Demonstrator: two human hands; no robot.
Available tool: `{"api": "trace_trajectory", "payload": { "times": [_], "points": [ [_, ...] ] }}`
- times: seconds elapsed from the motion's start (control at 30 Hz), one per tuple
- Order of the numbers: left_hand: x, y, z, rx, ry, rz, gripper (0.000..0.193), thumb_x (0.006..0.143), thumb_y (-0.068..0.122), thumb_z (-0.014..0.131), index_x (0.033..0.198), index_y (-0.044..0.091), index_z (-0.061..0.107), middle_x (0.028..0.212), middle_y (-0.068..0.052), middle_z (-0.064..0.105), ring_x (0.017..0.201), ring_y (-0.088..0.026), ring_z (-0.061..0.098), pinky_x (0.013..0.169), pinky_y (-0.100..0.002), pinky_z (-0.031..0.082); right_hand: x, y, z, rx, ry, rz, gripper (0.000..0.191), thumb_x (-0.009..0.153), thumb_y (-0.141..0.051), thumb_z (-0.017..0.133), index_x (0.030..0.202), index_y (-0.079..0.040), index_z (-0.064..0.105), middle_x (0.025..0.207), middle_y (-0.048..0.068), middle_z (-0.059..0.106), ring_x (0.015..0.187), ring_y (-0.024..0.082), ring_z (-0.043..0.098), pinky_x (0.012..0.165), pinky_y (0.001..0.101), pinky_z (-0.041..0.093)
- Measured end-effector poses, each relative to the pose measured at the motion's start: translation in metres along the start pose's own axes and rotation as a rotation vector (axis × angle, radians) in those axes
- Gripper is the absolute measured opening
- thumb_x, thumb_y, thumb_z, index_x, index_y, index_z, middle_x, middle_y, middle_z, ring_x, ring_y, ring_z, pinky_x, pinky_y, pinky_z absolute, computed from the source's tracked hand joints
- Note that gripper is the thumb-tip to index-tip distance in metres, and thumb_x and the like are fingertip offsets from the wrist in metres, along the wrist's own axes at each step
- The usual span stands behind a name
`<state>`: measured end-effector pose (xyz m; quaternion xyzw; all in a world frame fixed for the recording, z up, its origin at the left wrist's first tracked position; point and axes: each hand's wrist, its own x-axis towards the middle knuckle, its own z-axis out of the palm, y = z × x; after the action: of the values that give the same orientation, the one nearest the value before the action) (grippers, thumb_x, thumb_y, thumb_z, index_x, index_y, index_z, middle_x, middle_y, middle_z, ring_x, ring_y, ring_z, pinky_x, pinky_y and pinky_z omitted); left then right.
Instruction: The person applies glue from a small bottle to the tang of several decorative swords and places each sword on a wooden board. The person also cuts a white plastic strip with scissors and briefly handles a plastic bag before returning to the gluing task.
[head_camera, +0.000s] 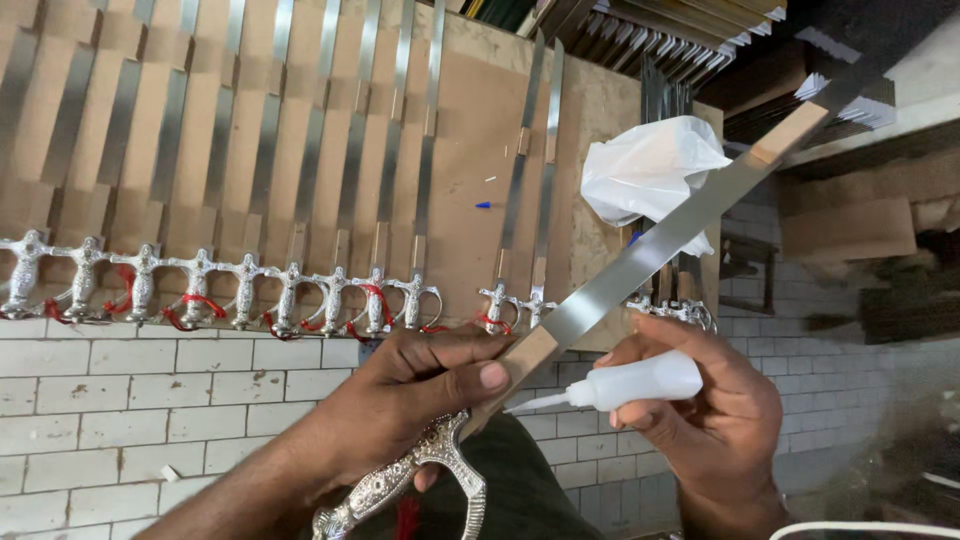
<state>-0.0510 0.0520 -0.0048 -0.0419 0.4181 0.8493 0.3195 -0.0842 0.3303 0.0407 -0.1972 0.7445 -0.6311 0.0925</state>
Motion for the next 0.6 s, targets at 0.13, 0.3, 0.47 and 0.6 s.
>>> {"api": "trace_trajectory", "payload": {
  "times": [0.13, 0.3, 0.47, 0.6],
  "points": [
    [0.001, -0.002, -0.001, 0.021, -0.022, 0.016, 0.045, 0.098, 0.031, 0.062, 0.136, 0.008, 0.072, 0.081, -0.003, 0.068, 0.061, -0.005, 0.059, 0.037, -0.022, 0.048, -0.001, -0.006, 0.006, -0.09, -0.015, 0.028, 0.06, 0.091, -0.012, 0.081, 0.142, 0.008, 0.056, 0.109, 0.024, 0.075, 0.092, 0.02, 0.076, 0.077, 0.0302, 0.064],
    [0.0, -0.004, -0.005, 0.048, -0.016, -0.031, 0.042, 0.096, 0.032, 0.063, 0.129, 0.009, 0.076, 0.076, -0.002, 0.066, 0.06, -0.008, 0.057, 0.037, -0.025, 0.046, -0.001, -0.014, 0.011, -0.189, 0.015, -0.002, 0.06, 0.089, -0.013, 0.081, 0.14, 0.007, 0.058, 0.108, 0.023, 0.076, 0.096, 0.022, 0.077, 0.078, 0.0292, 0.064],
    [0.005, -0.007, -0.007, 0.122, -0.04, 0.05, 0.042, 0.097, 0.031, 0.063, 0.13, 0.007, 0.075, 0.085, 0.0, 0.071, 0.084, -0.008, 0.062, 0.081, -0.028, 0.054, -0.001, -0.022, 0.008, -0.307, 0.073, -0.022, 0.061, 0.089, -0.01, 0.081, 0.142, 0.007, 0.056, 0.107, 0.023, 0.076, 0.098, 0.023, 0.076, 0.085, 0.0311, 0.064],
    [0.004, -0.006, -0.006, 0.138, -0.037, 0.011, 0.041, 0.097, 0.032, 0.064, 0.127, 0.007, 0.078, 0.081, 0.001, 0.068, 0.082, -0.009, 0.06, 0.08, -0.028, 0.052, -0.001, -0.021, 0.005, -0.334, 0.107, -0.063, 0.061, 0.087, -0.01, 0.082, 0.141, 0.006, 0.059, 0.104, 0.021, 0.076, 0.092, 0.02, 0.076, 0.082, 0.0297, 0.063]
  ]
}}
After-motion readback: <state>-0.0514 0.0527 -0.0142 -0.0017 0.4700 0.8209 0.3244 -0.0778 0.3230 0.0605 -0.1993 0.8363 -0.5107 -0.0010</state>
